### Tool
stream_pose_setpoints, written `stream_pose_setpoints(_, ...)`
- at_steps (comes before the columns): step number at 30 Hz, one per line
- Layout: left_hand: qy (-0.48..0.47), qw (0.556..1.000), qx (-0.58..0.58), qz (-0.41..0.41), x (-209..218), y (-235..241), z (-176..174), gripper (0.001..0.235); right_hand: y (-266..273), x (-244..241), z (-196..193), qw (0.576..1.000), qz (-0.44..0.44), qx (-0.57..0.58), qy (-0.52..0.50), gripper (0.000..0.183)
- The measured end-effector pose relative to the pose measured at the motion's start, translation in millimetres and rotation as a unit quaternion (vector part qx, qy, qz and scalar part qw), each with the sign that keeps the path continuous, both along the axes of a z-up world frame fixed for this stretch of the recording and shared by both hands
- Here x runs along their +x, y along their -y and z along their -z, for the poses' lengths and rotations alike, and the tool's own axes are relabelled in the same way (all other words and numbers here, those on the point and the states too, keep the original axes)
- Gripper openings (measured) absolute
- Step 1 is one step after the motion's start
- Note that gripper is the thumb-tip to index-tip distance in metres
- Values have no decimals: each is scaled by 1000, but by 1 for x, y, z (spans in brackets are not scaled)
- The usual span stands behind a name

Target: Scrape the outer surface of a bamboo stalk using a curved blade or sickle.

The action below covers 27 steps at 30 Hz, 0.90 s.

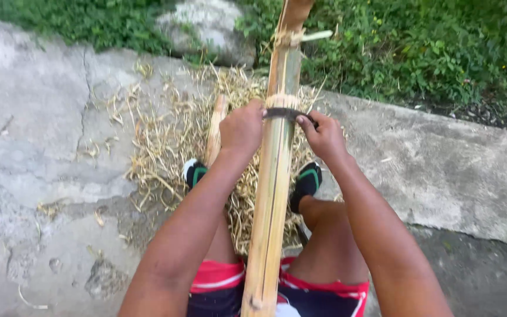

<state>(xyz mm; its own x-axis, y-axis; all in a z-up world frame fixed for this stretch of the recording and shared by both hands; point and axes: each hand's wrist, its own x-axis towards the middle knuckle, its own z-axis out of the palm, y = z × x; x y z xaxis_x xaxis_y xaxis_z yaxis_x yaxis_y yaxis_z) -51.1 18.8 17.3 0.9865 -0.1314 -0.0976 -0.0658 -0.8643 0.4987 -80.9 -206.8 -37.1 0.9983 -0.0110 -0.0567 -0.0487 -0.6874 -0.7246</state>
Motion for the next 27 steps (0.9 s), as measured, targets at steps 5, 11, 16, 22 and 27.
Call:
stream_pose_setpoints(5, -45, 994, -75, -68, 97, 20, 28, 20, 6, 86, 12, 998, 45, -26, -31, 40)
stream_pose_setpoints(11, 100, 991, -44, -73, 157, 33, 62, 19, 8, 131, 21, 995, 60, -38, 72, 43)
stream_pose_setpoints(16, -4, 996, -43, -76, 160, 33, 62, 21, 9, 130, 28, 996, 54, -10, 66, 46)
stream_pose_setpoints(22, 38, 998, -22, -36, 117, 22, 48, 24, 0, 86, 11, 998, 54, 14, 3, 36)
stream_pose_setpoints(27, 30, 1000, 5, -8, 65, 13, 30, 25, -5, 38, 19, 998, 29, 15, 62, 42)
